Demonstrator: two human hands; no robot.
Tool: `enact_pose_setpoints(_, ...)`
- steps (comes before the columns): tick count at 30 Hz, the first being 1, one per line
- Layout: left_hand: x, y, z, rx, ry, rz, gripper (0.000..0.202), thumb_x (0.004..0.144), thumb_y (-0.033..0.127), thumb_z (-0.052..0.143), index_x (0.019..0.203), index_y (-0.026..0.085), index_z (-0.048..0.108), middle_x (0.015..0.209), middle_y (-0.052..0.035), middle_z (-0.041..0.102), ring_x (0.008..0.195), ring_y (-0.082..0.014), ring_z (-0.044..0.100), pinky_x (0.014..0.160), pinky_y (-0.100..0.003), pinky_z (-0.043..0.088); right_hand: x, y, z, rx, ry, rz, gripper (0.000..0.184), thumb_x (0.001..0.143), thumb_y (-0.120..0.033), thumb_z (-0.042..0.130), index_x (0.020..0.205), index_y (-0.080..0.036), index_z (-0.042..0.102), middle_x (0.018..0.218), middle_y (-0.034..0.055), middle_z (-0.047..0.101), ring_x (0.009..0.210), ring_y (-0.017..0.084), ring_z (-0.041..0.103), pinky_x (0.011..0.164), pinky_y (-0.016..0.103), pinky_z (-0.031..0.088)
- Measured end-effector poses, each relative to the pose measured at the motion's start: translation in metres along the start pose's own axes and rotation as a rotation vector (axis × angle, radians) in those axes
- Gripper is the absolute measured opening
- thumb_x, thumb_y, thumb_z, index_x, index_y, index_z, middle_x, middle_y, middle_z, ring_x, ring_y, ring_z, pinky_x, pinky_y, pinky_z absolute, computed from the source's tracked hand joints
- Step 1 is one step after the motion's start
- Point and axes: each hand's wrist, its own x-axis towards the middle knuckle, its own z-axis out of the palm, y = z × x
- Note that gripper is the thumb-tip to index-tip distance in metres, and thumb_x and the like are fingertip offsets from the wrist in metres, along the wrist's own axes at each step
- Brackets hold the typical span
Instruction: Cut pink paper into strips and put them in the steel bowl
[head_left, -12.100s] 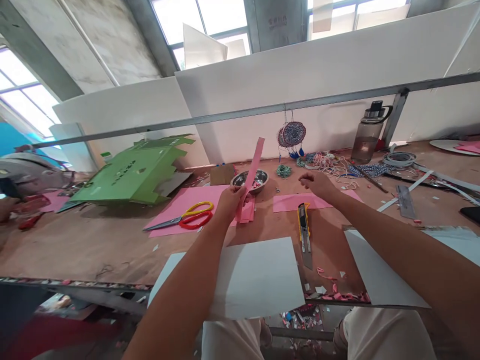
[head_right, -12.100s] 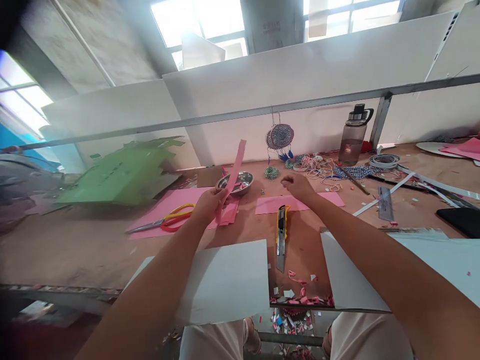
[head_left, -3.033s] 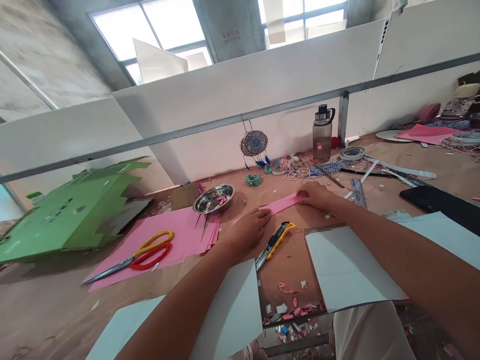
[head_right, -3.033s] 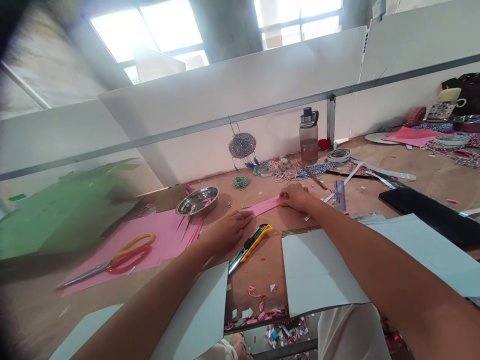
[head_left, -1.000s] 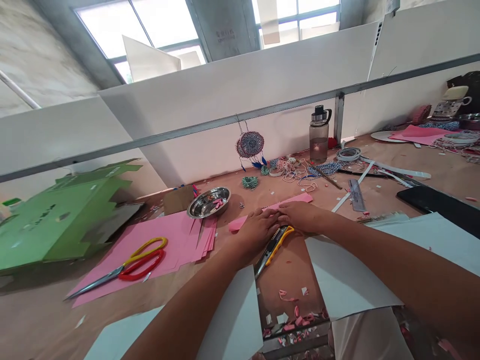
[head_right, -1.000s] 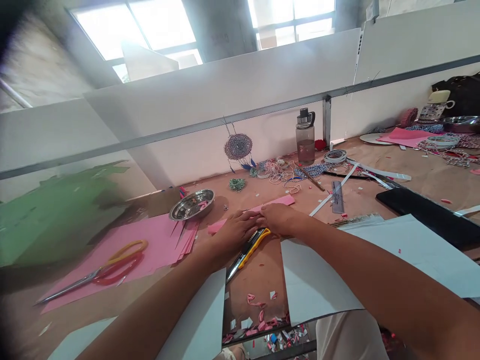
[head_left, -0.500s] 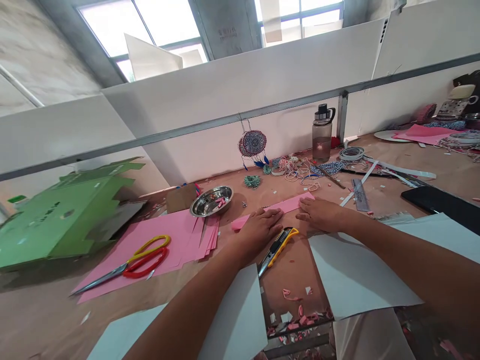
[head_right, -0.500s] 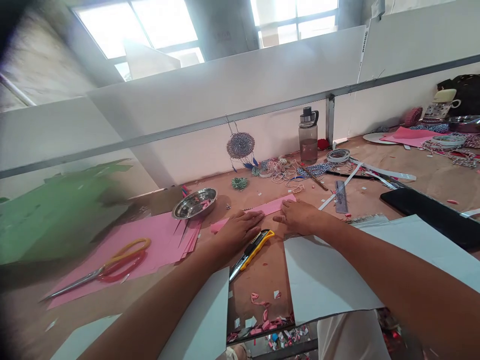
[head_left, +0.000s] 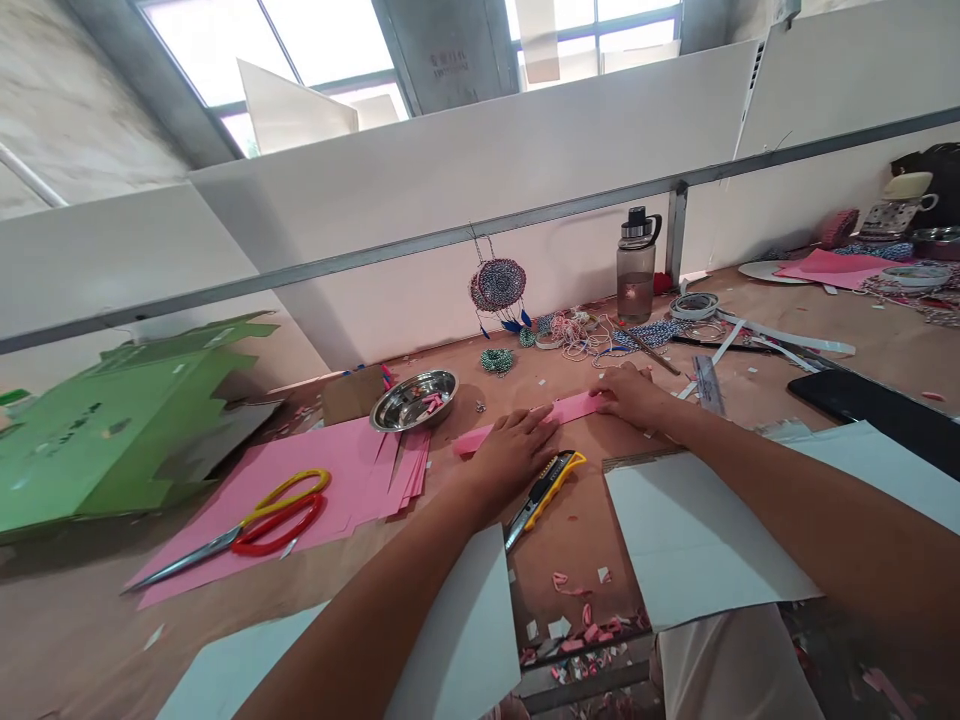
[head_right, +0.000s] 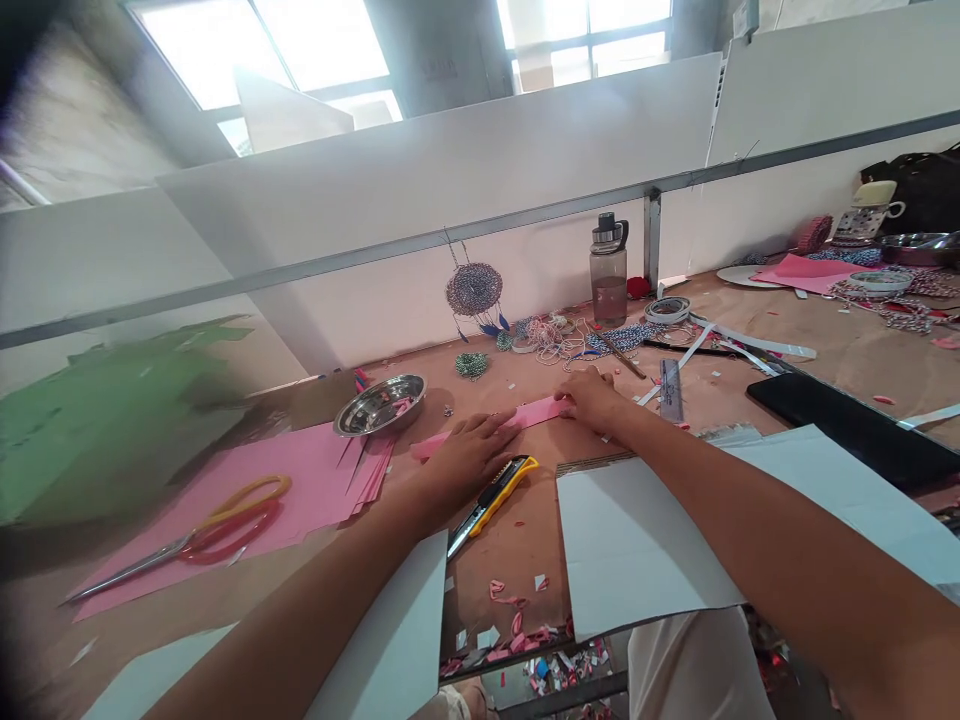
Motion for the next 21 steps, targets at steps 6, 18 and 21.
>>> enact_pose_setpoints(6, 0.003, 0.002, 0.000, -0.063, 0.076, -0.223, 0.048, 0.093, 0.038, 0.055, 0.137, 0.020, 0.050, 0.133, -0.0110, 0.060, 0.125, -0.0282, 0.050, 0.106, -0.045, 0.038, -0.004, -0.010, -0.008, 0.051, 0.028, 0.017, 0.013, 0.078, -0.023, 0.064, 0.084, -0.019, 0.074, 0.095, 0.0082, 0.071, 0.099, 0.025, 0.057, 0.078, 0.032, 0.038)
enact_pose_setpoints(18, 0.001, -0.018, 0.004, -0.244, 0.227, -0.443, 0.025, 0.087, 0.023, 0.061, 0.110, 0.019, 0.069, 0.115, -0.0085, 0.066, 0.100, -0.0228, 0.064, 0.092, -0.037, 0.051, -0.001, -0.006, -0.004, 0.164, -0.036, 0.234, 0.021, 0.084, -0.032, 0.060, 0.097, -0.019, 0.070, 0.106, 0.0082, 0.072, 0.097, 0.023, 0.062, 0.079, 0.032, 0.044)
enact_pose_setpoints(21, 0.002, -0.017, 0.002, -0.125, 0.215, -0.344, 0.022, 0.087, 0.021, 0.060, 0.105, 0.022, 0.072, 0.116, -0.0079, 0.065, 0.111, -0.0252, 0.059, 0.100, -0.041, 0.046, -0.003, -0.015, -0.003, 0.054, 0.069, 0.218, 0.031, 0.081, -0.027, 0.064, 0.111, -0.020, 0.068, 0.123, 0.0125, 0.065, 0.113, 0.031, 0.055, 0.090, 0.043, 0.043)
